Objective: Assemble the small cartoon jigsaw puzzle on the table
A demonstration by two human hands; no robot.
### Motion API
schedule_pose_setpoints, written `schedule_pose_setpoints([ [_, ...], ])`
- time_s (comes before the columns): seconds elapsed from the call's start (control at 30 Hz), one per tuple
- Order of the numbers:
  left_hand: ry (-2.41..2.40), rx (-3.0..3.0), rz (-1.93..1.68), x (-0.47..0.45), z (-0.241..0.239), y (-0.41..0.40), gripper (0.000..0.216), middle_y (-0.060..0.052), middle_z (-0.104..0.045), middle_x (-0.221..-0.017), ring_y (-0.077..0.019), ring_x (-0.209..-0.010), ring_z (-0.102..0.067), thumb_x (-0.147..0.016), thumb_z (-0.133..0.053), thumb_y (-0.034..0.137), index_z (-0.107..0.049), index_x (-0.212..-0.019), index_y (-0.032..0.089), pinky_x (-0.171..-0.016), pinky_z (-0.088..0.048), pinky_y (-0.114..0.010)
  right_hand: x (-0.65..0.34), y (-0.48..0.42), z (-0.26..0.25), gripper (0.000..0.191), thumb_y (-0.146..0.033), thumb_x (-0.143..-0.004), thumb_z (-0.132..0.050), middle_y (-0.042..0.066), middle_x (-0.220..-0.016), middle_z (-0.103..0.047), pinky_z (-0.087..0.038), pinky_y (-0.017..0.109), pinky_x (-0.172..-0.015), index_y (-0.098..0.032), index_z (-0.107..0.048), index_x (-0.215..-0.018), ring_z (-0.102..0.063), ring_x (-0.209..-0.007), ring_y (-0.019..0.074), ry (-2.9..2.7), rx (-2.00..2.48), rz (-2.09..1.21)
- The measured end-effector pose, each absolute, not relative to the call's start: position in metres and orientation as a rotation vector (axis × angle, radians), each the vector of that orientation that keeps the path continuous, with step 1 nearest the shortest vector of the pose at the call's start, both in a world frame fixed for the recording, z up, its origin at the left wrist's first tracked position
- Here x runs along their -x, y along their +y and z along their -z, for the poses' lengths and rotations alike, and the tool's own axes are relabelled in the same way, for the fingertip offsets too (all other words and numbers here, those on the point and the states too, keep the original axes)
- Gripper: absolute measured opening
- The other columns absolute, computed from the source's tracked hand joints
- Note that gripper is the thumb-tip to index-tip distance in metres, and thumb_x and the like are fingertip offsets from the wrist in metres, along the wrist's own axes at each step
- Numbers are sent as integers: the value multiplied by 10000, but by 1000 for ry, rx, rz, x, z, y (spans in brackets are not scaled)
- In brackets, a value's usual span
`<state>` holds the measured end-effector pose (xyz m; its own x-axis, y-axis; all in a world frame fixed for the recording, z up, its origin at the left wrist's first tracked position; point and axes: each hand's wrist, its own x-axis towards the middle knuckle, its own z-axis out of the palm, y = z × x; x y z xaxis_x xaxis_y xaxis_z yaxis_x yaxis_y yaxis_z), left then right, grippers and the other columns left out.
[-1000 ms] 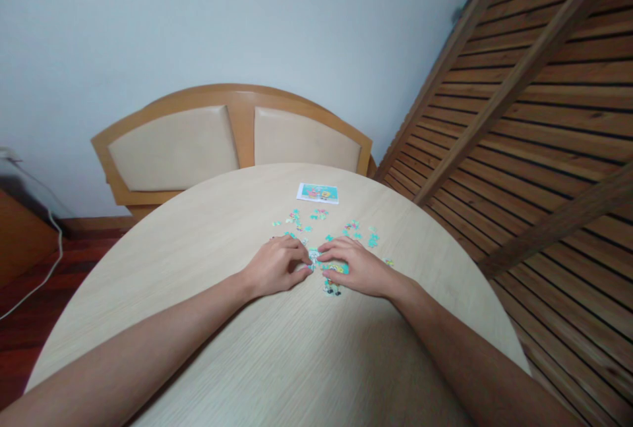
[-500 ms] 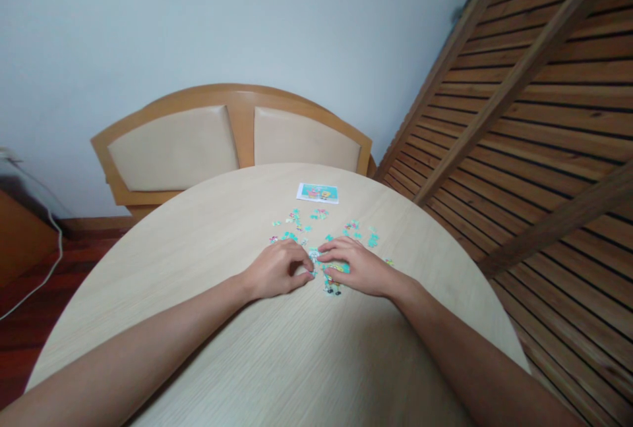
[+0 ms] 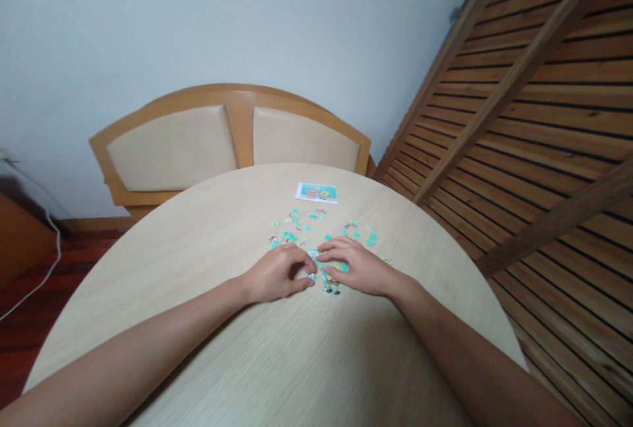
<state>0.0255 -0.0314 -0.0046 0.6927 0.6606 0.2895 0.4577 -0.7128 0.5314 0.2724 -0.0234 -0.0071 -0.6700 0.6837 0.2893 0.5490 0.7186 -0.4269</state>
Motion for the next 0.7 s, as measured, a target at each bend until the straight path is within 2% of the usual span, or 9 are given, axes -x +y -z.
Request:
schedule_pose_setpoints([
  [0.33,707,-2500,-660,-30,5,-34,130,-27,-732,-980,-201,-993,-645,-882,-721,300,-681,-971,215,-936,-443,-337,-273,-23,7,241,-283,-900,-671,68,-1236,-688,-423,443,-1062,-256,-730,-1133,-590,-1184,243,-2491,936,-428],
  [0.7,753,-2534,-654,-33,4,-35,133,-34,-729,-975,-213,-987,-648,-913,-687,343,-677,-970,223,-915,-446,-343,-273,-23,8,252,-288,-897,-676,65,-1245,-683,-419,453,-1069,-266,-724,-1144,-584,-1194,249,-2495,923,-427],
])
